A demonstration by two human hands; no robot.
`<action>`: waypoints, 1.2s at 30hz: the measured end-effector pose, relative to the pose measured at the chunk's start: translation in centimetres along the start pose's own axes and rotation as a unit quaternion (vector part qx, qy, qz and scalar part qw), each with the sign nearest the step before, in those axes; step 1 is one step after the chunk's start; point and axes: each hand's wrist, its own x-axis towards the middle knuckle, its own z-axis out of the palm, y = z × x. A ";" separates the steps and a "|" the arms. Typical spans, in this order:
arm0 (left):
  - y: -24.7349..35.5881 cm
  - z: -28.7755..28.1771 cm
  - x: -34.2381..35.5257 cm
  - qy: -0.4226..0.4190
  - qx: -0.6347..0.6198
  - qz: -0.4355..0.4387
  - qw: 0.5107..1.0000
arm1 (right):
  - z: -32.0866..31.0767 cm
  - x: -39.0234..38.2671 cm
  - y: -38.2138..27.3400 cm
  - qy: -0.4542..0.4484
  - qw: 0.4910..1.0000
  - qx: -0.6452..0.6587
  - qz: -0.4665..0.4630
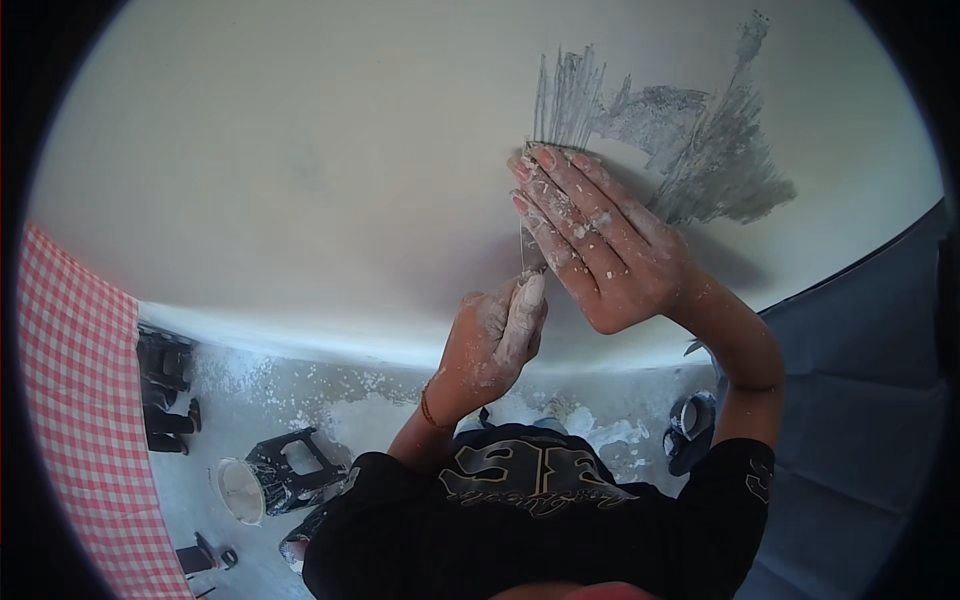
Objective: Using a putty knife to apply compound to a hole in the wall.
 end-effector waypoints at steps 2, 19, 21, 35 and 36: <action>0.5 0.0 0.2 0.002 -0.004 0.004 1.000 | 0.1 0.2 0.5 0.006 1.000 -0.012 -0.007; 4.2 0.0 1.8 0.030 0.001 0.058 0.998 | -1.7 2.3 3.4 0.043 0.999 -0.025 -0.004; 4.2 0.0 1.5 0.049 -0.016 0.091 0.995 | -2.1 2.6 2.9 0.040 0.999 -0.020 0.000; 1.2 0.1 -1.8 0.047 0.017 0.012 0.999 | -0.5 0.6 -1.0 0.001 1.000 0.005 0.015; 1.2 0.1 -1.7 0.048 0.017 0.016 0.999 | -0.5 0.5 -1.0 0.004 1.000 0.009 0.016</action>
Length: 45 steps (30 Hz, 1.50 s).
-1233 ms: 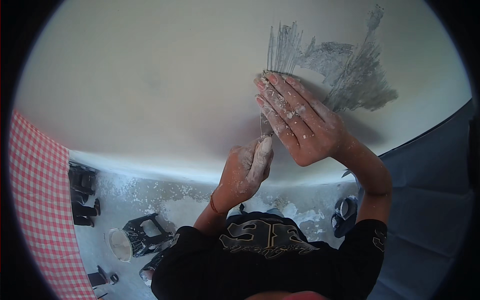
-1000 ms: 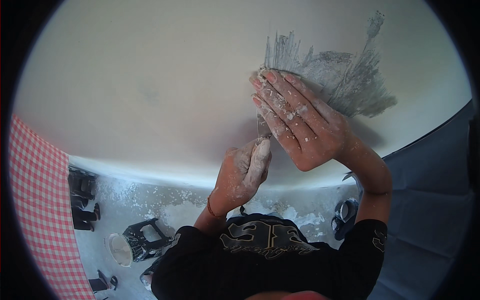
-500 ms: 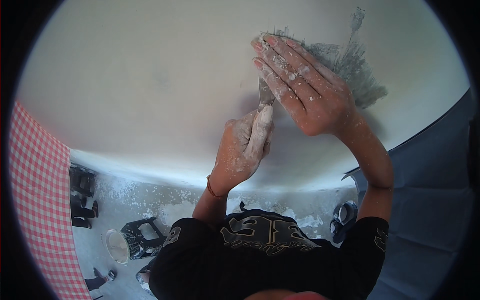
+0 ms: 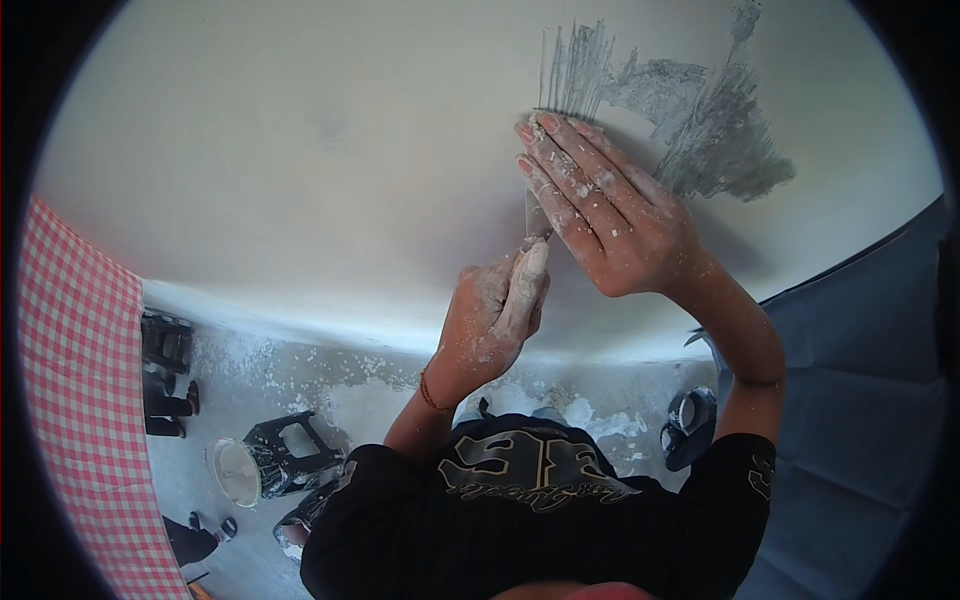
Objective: Using a putty knife to apply compound to a hole in the wall.
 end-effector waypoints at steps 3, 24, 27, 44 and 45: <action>-0.1 0.1 0.2 -0.015 -0.003 -0.013 1.000 | -0.4 -0.1 0.1 -0.004 1.000 0.011 0.005; 1.7 -1.1 1.6 -0.032 0.025 0.044 0.998 | 1.2 1.8 2.1 0.049 0.999 0.009 -0.018; 2.7 -0.7 1.7 -0.055 -0.018 0.016 0.998 | -0.2 2.1 2.9 0.039 0.999 -0.011 -0.017; 1.3 1.7 -1.4 -0.010 -0.015 0.036 0.999 | -3.0 0.5 0.2 0.018 1.000 0.005 -0.012; 1.2 1.6 -1.2 -0.017 -0.002 0.022 1.000 | -2.8 0.2 0.3 0.018 1.000 0.008 -0.013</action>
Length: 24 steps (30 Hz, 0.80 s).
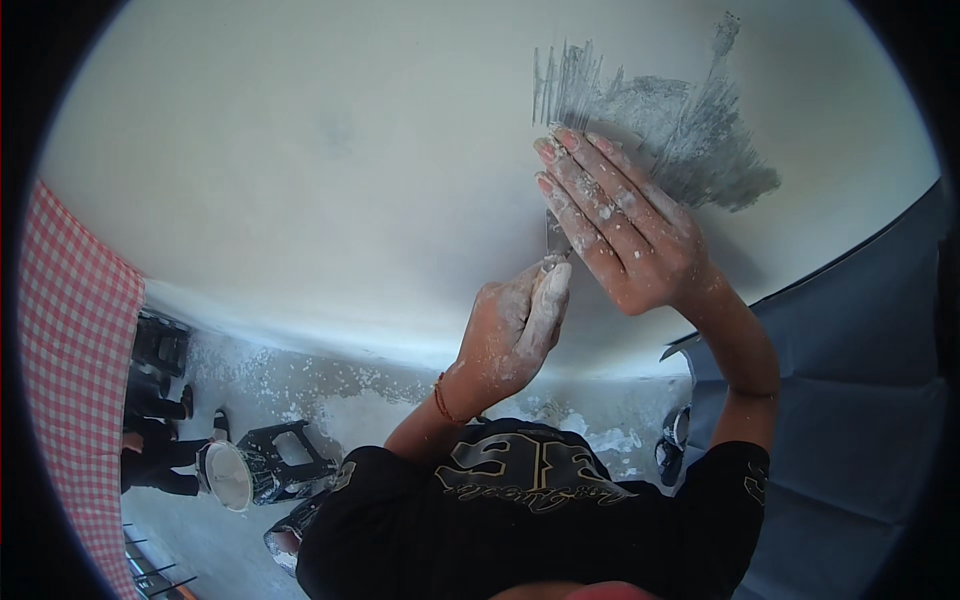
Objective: Using a putty knife to apply compound to a hole in the wall.
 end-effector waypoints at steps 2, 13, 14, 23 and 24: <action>-0.2 0.0 0.4 0.001 0.003 -0.002 1.000 | 0.5 -0.4 0.5 -0.010 1.000 -0.002 0.005; -1.6 0.6 1.6 0.010 -0.013 -0.018 1.000 | 1.9 -0.9 0.8 -0.014 1.000 0.023 0.013; -1.8 0.5 1.6 0.008 -0.011 -0.014 1.000 | 1.9 -0.7 0.9 -0.015 0.999 0.032 0.015; 0.3 -0.6 3.6 0.002 -0.035 0.002 0.999 | 1.7 1.0 2.4 0.028 0.999 0.010 0.036; 0.6 -0.7 3.9 0.004 -0.042 0.017 0.999 | 1.7 1.2 2.8 0.028 0.999 0.008 0.036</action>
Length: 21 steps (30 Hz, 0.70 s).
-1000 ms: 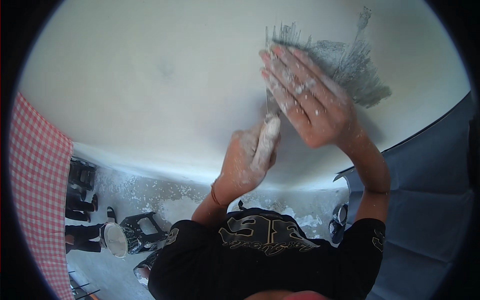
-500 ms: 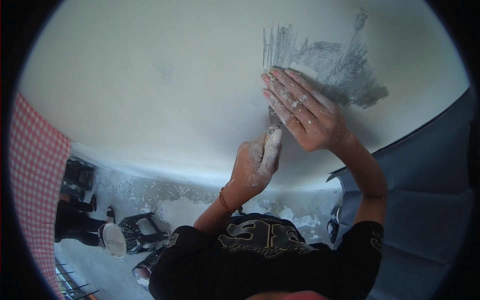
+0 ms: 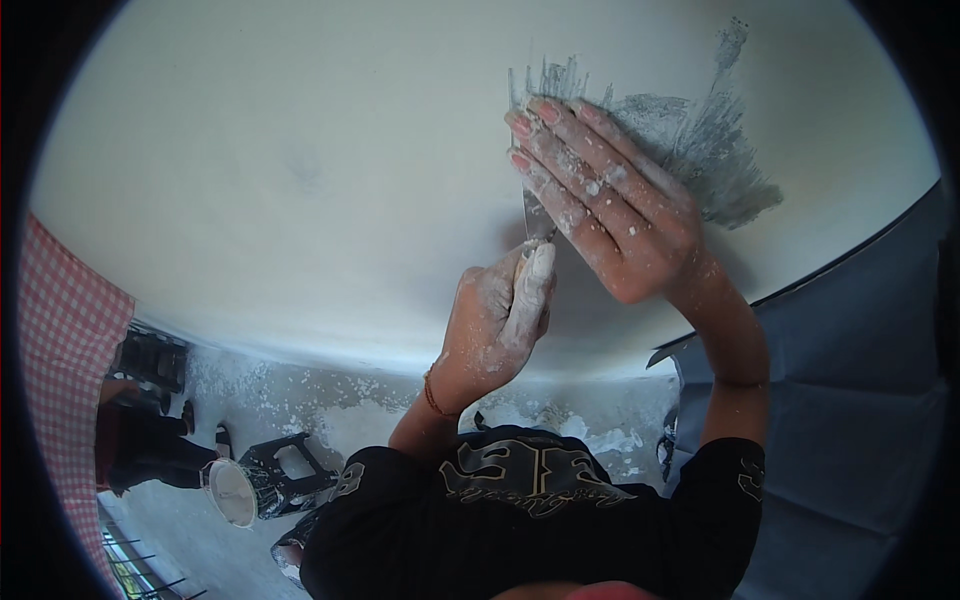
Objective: Using a putty knife to apply compound to a hole in the wall.
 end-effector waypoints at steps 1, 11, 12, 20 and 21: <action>0.2 0.0 0.2 -0.001 0.001 0.002 1.000 | -0.1 0.4 0.4 0.009 1.000 0.002 0.002; -0.1 -0.5 -0.8 -0.003 -0.015 0.012 1.000 | -1.1 -2.0 -4.2 0.166 0.934 0.222 0.224; -0.3 -0.8 -1.1 -0.018 -0.020 0.001 1.000 | -1.0 -2.6 -5.6 0.168 0.934 0.226 0.219; -1.2 0.5 -1.9 -0.073 -0.151 -0.044 0.985 | 1.9 -1.7 -6.6 0.183 0.569 0.595 0.538; -1.4 0.3 -2.0 -0.075 -0.149 -0.044 0.985 | 1.9 -0.9 -6.4 0.155 0.529 0.643 0.532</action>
